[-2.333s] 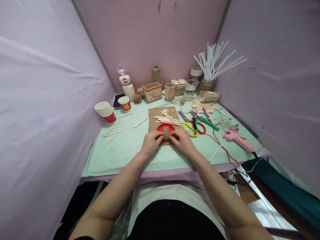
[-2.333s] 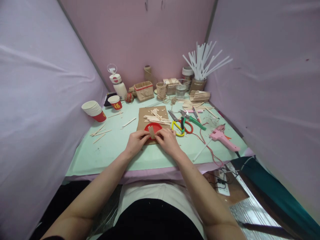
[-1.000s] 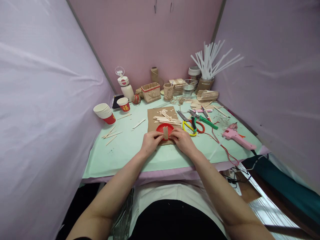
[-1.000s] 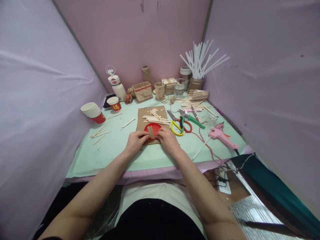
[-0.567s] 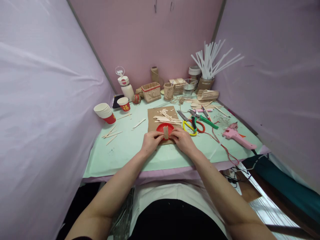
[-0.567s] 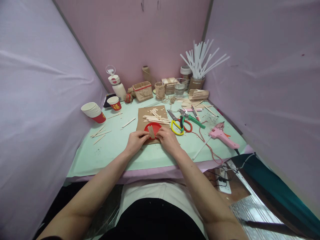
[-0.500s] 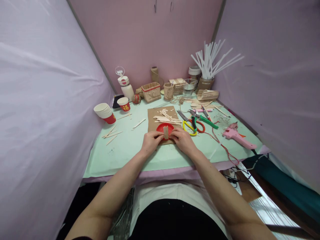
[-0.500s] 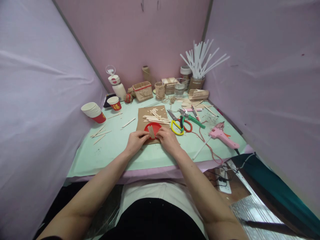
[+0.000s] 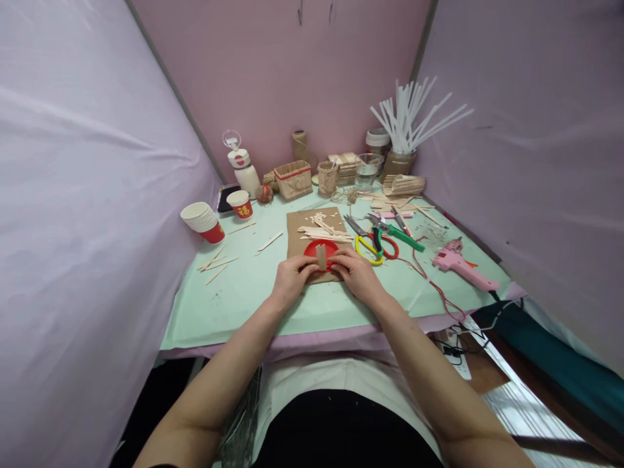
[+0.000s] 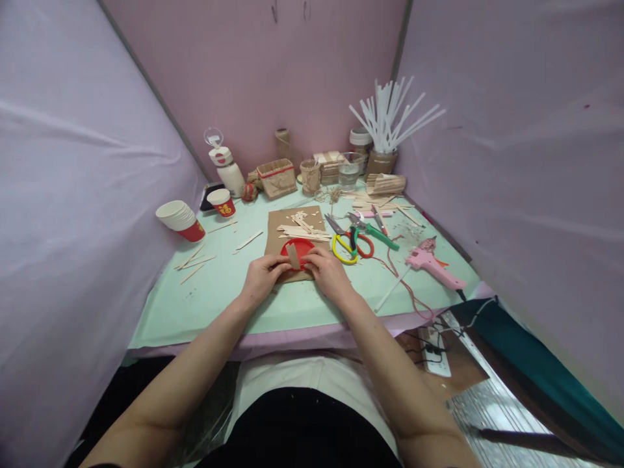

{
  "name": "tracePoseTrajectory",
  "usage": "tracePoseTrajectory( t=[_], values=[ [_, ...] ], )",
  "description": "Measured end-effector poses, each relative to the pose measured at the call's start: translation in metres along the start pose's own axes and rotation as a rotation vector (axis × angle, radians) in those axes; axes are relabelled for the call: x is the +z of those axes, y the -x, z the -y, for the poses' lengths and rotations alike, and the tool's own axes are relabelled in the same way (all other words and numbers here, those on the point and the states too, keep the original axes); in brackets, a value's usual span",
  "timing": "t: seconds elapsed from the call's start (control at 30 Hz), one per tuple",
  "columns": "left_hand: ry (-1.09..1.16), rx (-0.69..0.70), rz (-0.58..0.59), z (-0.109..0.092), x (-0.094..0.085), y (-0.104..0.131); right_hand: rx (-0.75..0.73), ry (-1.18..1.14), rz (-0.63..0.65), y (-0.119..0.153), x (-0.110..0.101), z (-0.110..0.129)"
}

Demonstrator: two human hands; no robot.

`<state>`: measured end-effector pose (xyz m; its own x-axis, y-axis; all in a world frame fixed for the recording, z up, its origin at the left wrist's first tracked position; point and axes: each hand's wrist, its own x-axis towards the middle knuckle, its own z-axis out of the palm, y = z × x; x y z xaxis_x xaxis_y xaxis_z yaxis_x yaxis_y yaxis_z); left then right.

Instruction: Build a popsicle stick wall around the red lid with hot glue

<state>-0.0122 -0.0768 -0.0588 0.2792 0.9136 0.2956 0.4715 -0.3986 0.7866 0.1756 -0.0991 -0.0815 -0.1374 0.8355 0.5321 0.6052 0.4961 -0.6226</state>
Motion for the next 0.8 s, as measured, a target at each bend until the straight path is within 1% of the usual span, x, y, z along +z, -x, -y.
tracePoseTrajectory(
  t=[0.13,0.3,0.43,0.57,0.8],
  values=[
    [-0.014,-0.002,-0.024,-0.0017,-0.0054,-0.0047,0.018,-0.016,-0.018,0.0002,-0.0019,0.0037],
    [-0.031,0.036,0.052,-0.0041,-0.0066,-0.0101,0.023,-0.004,0.010,-0.0028,0.0007,0.0056],
    [-0.057,0.057,0.081,-0.0039,-0.0048,-0.0102,0.022,-0.001,0.029,-0.0050,0.0024,0.0068],
    [-0.064,0.059,0.079,-0.0019,-0.0036,-0.0100,0.029,-0.012,0.023,-0.0054,0.0026,0.0083],
    [-0.026,0.019,0.062,-0.0011,-0.0028,-0.0092,0.036,-0.028,0.011,-0.0047,0.0033,0.0079]
  ],
)
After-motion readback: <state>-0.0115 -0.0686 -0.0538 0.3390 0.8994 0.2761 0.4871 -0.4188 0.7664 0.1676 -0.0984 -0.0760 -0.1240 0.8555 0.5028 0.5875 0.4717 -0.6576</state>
